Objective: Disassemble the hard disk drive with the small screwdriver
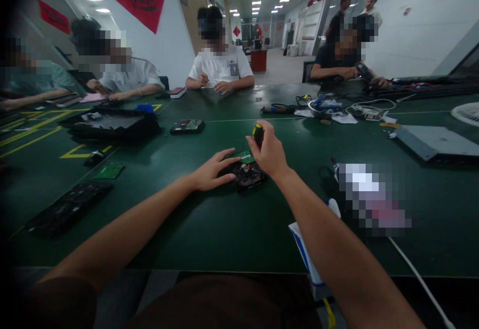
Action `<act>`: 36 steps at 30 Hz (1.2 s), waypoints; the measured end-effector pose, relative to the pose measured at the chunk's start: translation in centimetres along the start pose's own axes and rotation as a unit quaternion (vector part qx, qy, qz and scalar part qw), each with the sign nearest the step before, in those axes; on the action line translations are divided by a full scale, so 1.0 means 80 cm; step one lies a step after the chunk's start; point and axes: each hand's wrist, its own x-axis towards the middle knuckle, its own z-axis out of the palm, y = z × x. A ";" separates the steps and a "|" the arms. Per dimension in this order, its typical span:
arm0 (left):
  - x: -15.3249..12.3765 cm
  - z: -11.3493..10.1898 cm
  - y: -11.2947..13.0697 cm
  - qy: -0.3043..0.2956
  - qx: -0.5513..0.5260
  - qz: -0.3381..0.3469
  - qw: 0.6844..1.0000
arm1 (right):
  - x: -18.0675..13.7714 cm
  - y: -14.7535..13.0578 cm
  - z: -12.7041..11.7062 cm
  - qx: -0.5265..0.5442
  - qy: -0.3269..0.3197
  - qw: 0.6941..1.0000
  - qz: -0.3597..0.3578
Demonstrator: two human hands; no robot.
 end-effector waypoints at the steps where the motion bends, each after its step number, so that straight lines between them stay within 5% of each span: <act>1: 0.000 0.000 0.001 -0.001 0.000 0.002 1.000 | 0.000 0.000 0.000 -0.001 0.002 1.000 -0.002; 11: 0.001 -0.003 0.004 -0.004 -0.002 0.000 1.000 | 0.002 -0.001 -0.001 -0.022 0.019 1.000 0.004; 22: 0.001 -0.001 0.002 -0.002 -0.002 0.002 1.000 | 0.003 -0.020 -0.007 -0.023 -0.041 0.998 -0.038; 36: 0.002 -0.002 0.005 0.001 -0.005 0.006 1.000 | 0.003 -0.012 -0.006 -0.005 -0.010 0.999 -0.038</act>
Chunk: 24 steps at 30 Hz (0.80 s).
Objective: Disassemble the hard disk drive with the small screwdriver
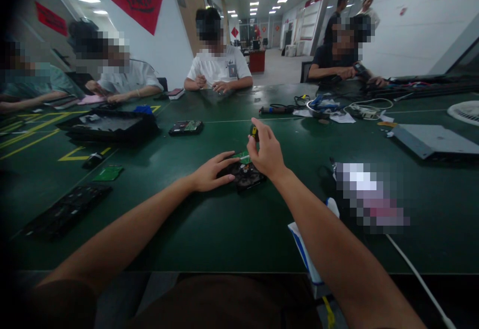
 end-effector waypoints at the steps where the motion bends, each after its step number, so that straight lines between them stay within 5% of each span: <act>1: 0.000 0.000 0.000 -0.003 0.001 0.001 1.000 | 0.000 0.001 0.000 0.003 0.003 1.000 0.000; 24: 0.000 0.007 -0.009 0.013 -0.010 0.014 1.000 | 0.002 0.005 0.002 0.022 0.042 0.998 -0.040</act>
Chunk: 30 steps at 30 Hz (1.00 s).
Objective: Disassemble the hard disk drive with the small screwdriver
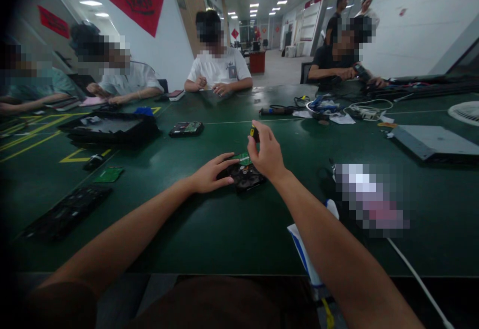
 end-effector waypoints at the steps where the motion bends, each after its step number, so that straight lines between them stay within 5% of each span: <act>1: 0.000 0.000 0.000 0.000 0.000 0.000 1.000 | 0.000 0.000 0.000 -0.001 0.000 1.000 0.002; 30: 0.001 0.001 0.000 -0.003 0.009 -0.013 1.000 | -0.002 -0.002 0.001 -0.013 0.034 0.999 0.004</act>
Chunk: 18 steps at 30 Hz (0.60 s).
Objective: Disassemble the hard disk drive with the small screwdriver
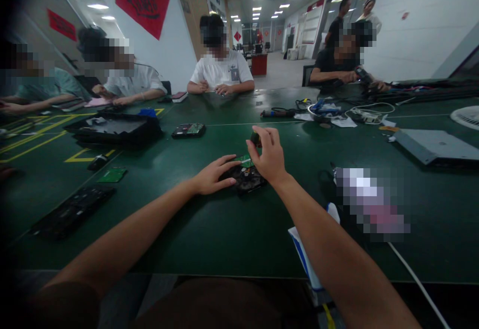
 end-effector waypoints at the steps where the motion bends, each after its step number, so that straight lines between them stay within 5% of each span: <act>1: 0.000 0.000 0.000 0.000 -0.001 0.000 1.000 | 0.000 -0.001 -0.001 0.000 0.001 1.000 0.000; 18: 0.000 -0.005 0.005 0.001 -0.015 0.002 1.000 | -0.001 0.000 -0.002 0.005 -0.014 1.000 -0.003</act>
